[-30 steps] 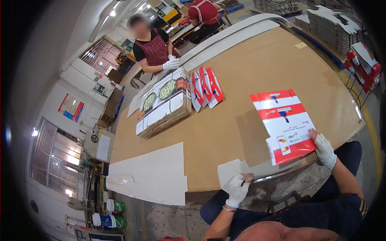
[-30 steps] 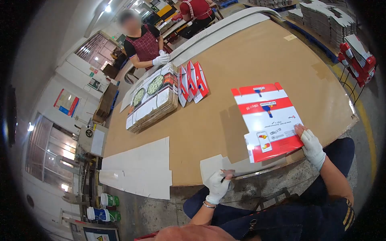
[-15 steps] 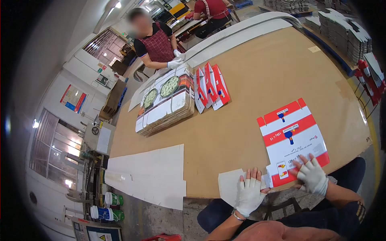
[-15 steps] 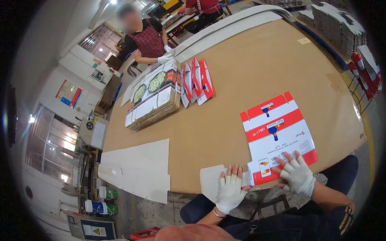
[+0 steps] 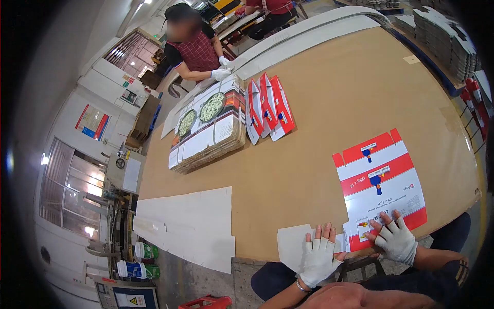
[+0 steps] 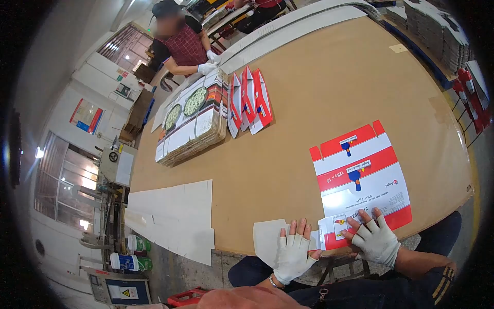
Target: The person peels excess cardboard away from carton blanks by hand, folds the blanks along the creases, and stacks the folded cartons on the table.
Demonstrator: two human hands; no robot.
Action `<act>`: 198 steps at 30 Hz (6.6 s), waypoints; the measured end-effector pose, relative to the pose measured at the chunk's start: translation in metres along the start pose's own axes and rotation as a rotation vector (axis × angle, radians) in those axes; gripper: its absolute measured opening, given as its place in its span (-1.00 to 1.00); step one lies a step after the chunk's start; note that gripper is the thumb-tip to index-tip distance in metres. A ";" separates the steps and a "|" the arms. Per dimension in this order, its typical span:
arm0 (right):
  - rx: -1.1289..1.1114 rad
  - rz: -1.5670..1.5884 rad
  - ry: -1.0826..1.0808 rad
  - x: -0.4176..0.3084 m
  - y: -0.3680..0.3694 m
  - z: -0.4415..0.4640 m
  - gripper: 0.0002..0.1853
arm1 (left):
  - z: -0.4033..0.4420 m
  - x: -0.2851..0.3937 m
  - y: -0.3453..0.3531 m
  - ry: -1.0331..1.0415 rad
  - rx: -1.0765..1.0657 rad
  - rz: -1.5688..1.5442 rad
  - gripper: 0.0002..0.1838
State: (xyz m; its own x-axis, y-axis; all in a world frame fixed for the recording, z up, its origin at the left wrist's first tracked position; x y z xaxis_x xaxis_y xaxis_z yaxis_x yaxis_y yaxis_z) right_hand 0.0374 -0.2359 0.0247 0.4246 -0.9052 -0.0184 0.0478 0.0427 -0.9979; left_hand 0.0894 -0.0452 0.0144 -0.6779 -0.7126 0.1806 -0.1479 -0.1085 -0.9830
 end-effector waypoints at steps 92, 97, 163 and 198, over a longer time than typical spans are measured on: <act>0.061 -0.151 -0.019 -0.020 0.019 0.001 -0.41 | 0.010 0.024 0.010 -0.097 0.066 0.156 -0.28; -0.144 0.110 -0.217 0.003 0.020 0.008 -0.41 | 0.012 0.025 0.006 -0.081 0.082 0.150 -0.29; 0.209 0.781 0.731 0.305 -0.007 0.253 -0.66 | -0.215 -0.266 -0.075 -0.771 -0.052 0.172 0.06; 0.395 0.383 -0.095 -0.063 -0.079 -0.005 -0.56 | -0.046 0.086 -0.068 0.473 0.269 -0.323 -0.43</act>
State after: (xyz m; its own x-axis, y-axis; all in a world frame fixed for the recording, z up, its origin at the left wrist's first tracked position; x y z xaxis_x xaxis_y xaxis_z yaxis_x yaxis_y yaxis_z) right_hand 0.0026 -0.1843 0.1048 0.5567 -0.7525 -0.3519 0.2016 0.5333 -0.8216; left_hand 0.0084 -0.0672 0.0983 -0.8833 -0.2384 0.4036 -0.2537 -0.4809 -0.8393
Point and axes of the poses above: each hand's wrist, its own z-axis towards the middle knuckle, its own y-axis out of the palm, x = y × z, the point moved 8 cm from there along z, towards the middle knuckle, and after that the axes turned 7 degrees about y, right-handed, at the moved point
